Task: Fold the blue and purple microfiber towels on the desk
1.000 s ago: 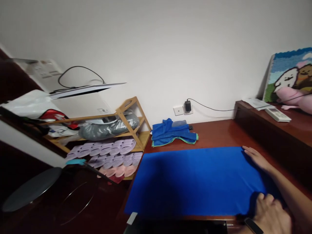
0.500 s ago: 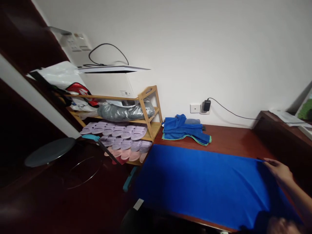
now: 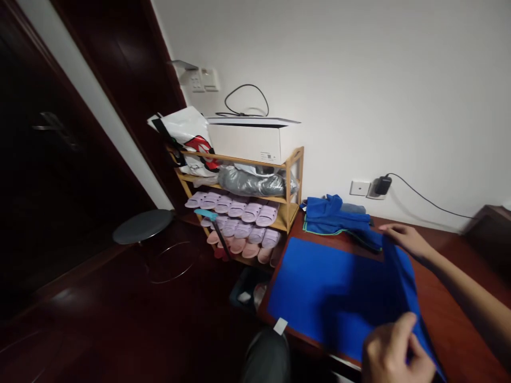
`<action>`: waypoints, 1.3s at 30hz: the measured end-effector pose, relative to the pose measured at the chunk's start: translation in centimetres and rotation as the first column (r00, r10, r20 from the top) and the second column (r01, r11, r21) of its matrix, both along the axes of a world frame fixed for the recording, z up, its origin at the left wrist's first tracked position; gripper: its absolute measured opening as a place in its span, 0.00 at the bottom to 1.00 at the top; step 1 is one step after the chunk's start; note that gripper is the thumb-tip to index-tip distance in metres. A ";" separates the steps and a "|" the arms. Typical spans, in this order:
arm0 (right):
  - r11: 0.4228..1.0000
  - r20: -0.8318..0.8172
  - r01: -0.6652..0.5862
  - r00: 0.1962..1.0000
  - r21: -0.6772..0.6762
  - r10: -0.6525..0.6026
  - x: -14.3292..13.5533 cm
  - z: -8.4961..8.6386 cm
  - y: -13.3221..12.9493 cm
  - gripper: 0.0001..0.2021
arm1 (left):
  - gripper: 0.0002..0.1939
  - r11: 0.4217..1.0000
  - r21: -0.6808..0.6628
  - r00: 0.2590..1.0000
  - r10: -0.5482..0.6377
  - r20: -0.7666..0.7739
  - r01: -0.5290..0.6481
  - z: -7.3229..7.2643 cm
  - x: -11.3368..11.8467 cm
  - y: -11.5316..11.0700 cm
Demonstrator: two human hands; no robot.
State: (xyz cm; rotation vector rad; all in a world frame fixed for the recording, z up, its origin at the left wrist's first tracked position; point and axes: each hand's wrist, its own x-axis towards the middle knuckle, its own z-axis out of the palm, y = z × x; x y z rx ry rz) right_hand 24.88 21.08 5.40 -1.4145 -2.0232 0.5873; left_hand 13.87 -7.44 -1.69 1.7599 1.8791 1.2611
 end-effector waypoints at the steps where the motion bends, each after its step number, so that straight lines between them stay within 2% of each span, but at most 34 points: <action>1: 0.992 -0.015 -0.111 0.994 -0.064 0.110 -3.8 0.9 -0.1 0.27 | 0.20 0.991 0.089 0.995 0.095 0.034 -0.097 0.1 -2.7 -0.7; 2: 0.976 -0.008 -0.193 0.981 -0.102 0.193 -7.6 1.6 -0.2 0.27 | 0.19 0.966 0.166 0.979 0.188 0.078 -0.199 0.1 -5.6 -1.6; 4: 0.946 0.130 -0.301 0.940 -0.121 0.316 -14.8 1.9 -0.3 0.26 | 0.16 0.901 0.261 0.936 0.318 0.147 -0.347 -0.3 -11.5 -3.3; 7: 0.918 0.221 -0.375 0.892 -0.129 0.395 -23.9 -0.1 -0.6 0.17 | 0.12 0.852 0.226 0.881 0.448 0.154 -0.472 -2.4 -19.2 -5.5; 9: 0.898 0.276 -0.421 0.855 -0.128 0.440 -27.9 -2.5 -0.8 0.12 | 0.13 0.825 0.164 0.841 0.533 0.094 -0.541 -4.5 -22.6 -6.3; 12: 0.880 0.353 -0.462 0.809 -0.110 0.469 -30.8 -5.8 -1.1 0.11 | 0.15 0.790 0.117 0.792 0.609 -0.042 -0.602 -7.7 -25.0 -6.6; 14: 0.874 0.384 -0.477 0.792 -0.097 0.475 -31.3 -7.3 -1.0 0.12 | 0.14 0.787 0.127 0.778 0.617 -0.118 -0.604 -9.1 -25.5 -6.5; 16: 0.863 0.398 -0.496 0.775 -0.098 0.491 -31.5 -8.3 -0.9 0.14 | 0.12 0.791 0.143 0.771 0.611 -0.180 -0.594 -9.8 -25.5 -6.3; 19: 0.846 0.401 -0.521 0.755 -0.115 0.520 -31.9 -9.2 -1.0 0.14 | 0.15 0.780 0.169 0.747 0.626 -0.224 -0.603 -10.1 -25.3 -6.2; 22: 0.845 0.398 -0.522 0.756 -0.111 0.519 -32.4 -9.8 -1.4 0.16 | 0.11 0.744 0.208 0.715 0.668 -0.204 -0.636 -10.4 -25.1 -6.2; 26: 0.848 0.403 -0.521 0.758 -0.100 0.513 -32.7 -9.9 -2.0 0.16 | 0.14 0.725 0.172 0.699 0.689 -0.190 -0.667 -10.8 -25.0 -6.4; 29: 0.837 0.404 -0.538 0.747 -0.100 0.528 -32.3 -9.3 -2.4 0.12 | 0.13 0.759 0.100 0.737 0.650 -0.187 -0.644 -10.8 -25.2 -6.5; 32: 0.837 0.391 -0.540 0.754 -0.090 0.528 -31.1 -8.2 -2.6 0.11 | 0.10 0.808 -0.016 0.796 0.577 -0.182 -0.589 -10.1 -25.7 -6.7; 36: 0.832 0.351 -0.550 0.767 -0.074 0.538 -28.0 -5.7 -2.6 0.12 | 0.11 0.848 -0.189 0.867 0.466 -0.177 -0.495 -8.5 -26.3 -6.7; 39: 0.827 0.306 -0.562 0.783 -0.025 0.542 -24.8 -3.2 -2.8 0.11 | 0.16 0.838 -0.342 0.904 0.406 -0.130 -0.425 -7.0 -26.5 -6.5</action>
